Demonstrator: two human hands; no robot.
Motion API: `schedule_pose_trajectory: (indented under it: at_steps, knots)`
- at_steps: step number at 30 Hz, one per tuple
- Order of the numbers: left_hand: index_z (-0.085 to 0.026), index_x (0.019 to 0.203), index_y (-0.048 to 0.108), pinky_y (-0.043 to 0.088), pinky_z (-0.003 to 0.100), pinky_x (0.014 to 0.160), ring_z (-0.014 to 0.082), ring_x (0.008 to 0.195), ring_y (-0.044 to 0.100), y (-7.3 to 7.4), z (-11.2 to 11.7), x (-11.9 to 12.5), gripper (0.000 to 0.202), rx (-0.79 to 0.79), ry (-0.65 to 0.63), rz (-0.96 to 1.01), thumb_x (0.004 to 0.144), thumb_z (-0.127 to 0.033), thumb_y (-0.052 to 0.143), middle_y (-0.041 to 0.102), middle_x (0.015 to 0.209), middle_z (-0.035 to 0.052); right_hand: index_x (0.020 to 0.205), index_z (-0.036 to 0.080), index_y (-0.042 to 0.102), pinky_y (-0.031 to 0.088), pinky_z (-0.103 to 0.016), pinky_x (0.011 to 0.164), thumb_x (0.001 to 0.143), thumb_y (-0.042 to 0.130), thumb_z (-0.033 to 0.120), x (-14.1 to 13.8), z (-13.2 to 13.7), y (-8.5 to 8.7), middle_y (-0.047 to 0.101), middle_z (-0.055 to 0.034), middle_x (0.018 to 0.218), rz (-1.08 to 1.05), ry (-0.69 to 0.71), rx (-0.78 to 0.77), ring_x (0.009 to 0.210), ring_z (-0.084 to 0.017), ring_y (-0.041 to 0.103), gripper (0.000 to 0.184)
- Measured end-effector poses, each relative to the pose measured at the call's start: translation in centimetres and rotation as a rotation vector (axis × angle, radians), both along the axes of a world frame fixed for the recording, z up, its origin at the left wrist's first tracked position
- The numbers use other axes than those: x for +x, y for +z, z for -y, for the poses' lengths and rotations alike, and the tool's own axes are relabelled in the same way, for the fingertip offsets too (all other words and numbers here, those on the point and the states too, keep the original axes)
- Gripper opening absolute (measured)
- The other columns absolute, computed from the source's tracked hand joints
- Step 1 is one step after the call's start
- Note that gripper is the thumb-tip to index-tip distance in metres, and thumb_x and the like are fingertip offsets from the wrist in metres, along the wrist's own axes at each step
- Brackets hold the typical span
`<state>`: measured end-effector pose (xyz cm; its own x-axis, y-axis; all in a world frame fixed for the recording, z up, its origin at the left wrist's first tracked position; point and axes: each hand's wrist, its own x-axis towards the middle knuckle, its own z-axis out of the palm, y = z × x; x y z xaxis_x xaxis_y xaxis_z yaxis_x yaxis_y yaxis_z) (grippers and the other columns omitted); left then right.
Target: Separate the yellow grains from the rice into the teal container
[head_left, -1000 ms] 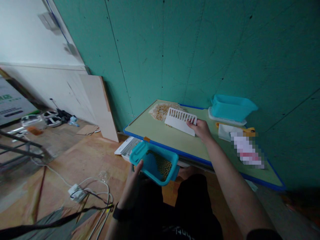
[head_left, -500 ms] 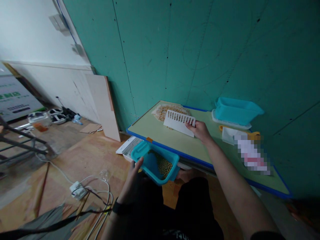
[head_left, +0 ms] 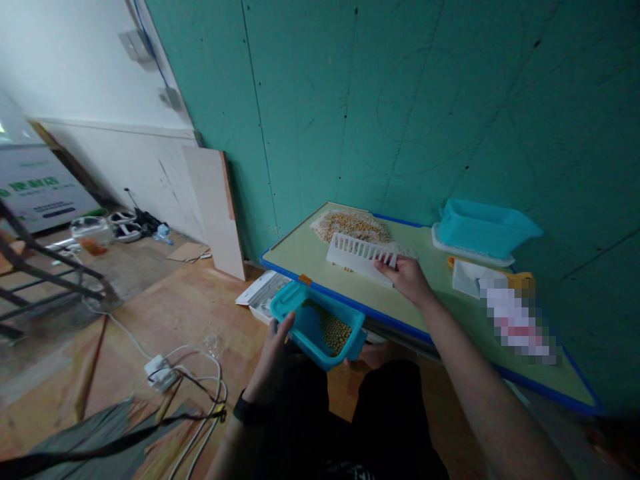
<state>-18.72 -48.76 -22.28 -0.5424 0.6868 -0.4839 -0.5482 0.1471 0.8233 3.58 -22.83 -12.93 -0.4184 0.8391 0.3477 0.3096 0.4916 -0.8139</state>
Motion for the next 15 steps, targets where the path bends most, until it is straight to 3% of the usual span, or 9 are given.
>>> schedule_pose_trajectory:
  at_steps: [5, 10, 13, 15]
  knots:
    - [-0.03, 0.161, 0.061, 0.075, 0.051, 0.097, 0.0378, 0.119, 0.088, 0.4, -0.4, 0.5, 0.082, 0.027, 0.04, 0.052, 0.094, -0.062, 0.096, 0.08, 0.149, 0.0186, 0.093, 0.029, 0.093, 0.07, -0.046, 0.086, 0.092, 0.08, 0.057, 0.9, 5.2, -0.7, 0.094, -0.0088, 0.098, 0.01, 0.017, 0.066, 0.097, -0.039, 0.089, 0.031]
    - [-0.03, 0.161, 0.061, 0.076, 0.05, 0.096, 0.0385, 0.121, 0.088, 1.0, -0.5, 0.7, 0.072, 0.011, 0.047, 0.065, 0.101, -0.059, 0.09, 0.078, 0.153, 0.0178, 0.107, 0.038, 0.096, 0.072, -0.044, 0.087, 0.098, 0.075, 0.055, 1.8, 10.7, -0.6, 0.094, -0.0067, 0.107, 0.043, 0.078, 0.113, 0.098, -0.037, 0.091, 0.028]
    - [-0.029, 0.16, 0.062, 0.076, 0.052, 0.097, 0.0384, 0.118, 0.089, 0.9, -0.5, 0.6, 0.067, 0.004, 0.041, 0.057, 0.104, -0.057, 0.086, 0.079, 0.153, 0.0189, 0.105, 0.037, 0.096, 0.072, -0.044, 0.087, 0.099, 0.076, 0.055, 2.1, 10.8, -0.3, 0.094, -0.007, 0.108, 0.028, 0.085, 0.119, 0.099, -0.037, 0.091, 0.028]
    - [-0.028, 0.159, 0.063, 0.075, 0.054, 0.097, 0.0395, 0.118, 0.089, 0.8, -0.4, 0.6, 0.071, 0.013, 0.041, 0.054, 0.101, -0.059, 0.089, 0.08, 0.15, 0.02, 0.101, 0.034, 0.095, 0.071, -0.044, 0.086, 0.099, 0.077, 0.055, 1.9, 8.7, 0.1, 0.094, -0.008, 0.105, 0.022, 0.034, 0.13, 0.099, -0.038, 0.091, 0.028]
